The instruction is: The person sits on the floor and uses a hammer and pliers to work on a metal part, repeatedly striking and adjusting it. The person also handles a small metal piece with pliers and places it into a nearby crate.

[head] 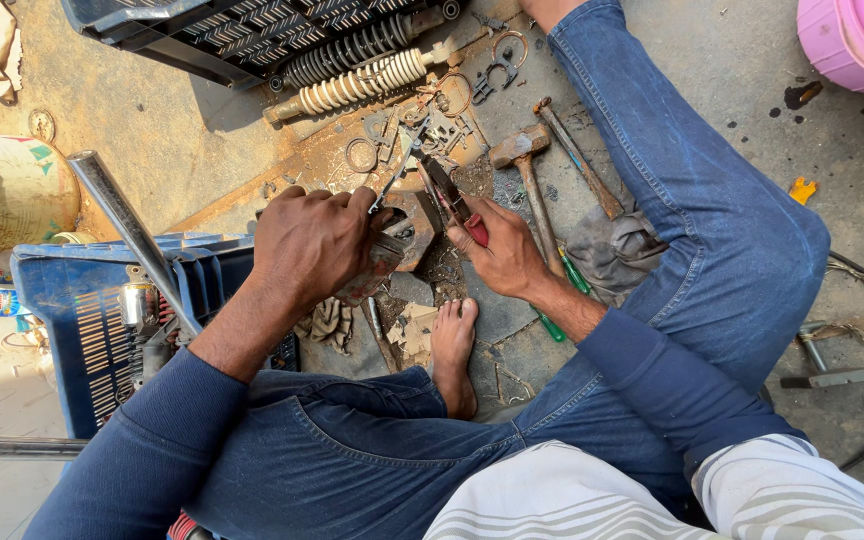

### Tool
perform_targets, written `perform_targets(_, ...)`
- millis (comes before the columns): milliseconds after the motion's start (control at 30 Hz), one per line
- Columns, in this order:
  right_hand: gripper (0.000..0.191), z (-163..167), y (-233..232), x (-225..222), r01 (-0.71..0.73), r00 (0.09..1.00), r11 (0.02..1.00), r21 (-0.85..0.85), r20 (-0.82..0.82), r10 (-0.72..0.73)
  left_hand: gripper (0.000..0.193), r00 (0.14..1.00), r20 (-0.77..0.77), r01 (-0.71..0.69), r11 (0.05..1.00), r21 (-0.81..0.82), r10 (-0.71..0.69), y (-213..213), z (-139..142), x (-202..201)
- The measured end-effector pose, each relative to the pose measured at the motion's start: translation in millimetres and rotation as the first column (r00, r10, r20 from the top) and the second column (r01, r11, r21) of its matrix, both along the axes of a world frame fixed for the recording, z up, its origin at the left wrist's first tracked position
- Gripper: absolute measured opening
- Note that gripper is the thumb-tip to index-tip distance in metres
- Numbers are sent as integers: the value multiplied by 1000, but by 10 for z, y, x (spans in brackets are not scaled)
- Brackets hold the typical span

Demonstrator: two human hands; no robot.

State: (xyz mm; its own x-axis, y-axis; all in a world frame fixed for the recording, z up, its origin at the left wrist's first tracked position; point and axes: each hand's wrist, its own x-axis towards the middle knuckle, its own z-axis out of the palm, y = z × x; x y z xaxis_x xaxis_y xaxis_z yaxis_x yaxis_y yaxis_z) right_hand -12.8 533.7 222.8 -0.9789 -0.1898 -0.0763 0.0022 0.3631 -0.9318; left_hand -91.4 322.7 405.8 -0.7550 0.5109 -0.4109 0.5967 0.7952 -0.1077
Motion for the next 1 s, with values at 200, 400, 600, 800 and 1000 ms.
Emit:
perform_targets(200,66,-82,46,28,4,999,1000,24,-43,-3,52,1000,-2,19,998,-55,-19,54,13,40)
perform_targets(400,63,-100,63,24,-4,998,999,32,-59,6,45,1000,-12,-26,1000,-4,26,66,17,44)
perform_targets(600,62,-85,68,18,-13,1000,999,50,-23,15,43,999,-48,-19,999,35,21,45,-11,64)
perform_targets(800,61,-74,84,19,-26,1000,998,63,3,26,45,999,-50,-4,999,32,6,87,23,59)
perform_targets(1000,58,-49,92,12,-33,999,998,48,44,31,43,1000,-9,-21,1000,-9,21,57,-31,50)
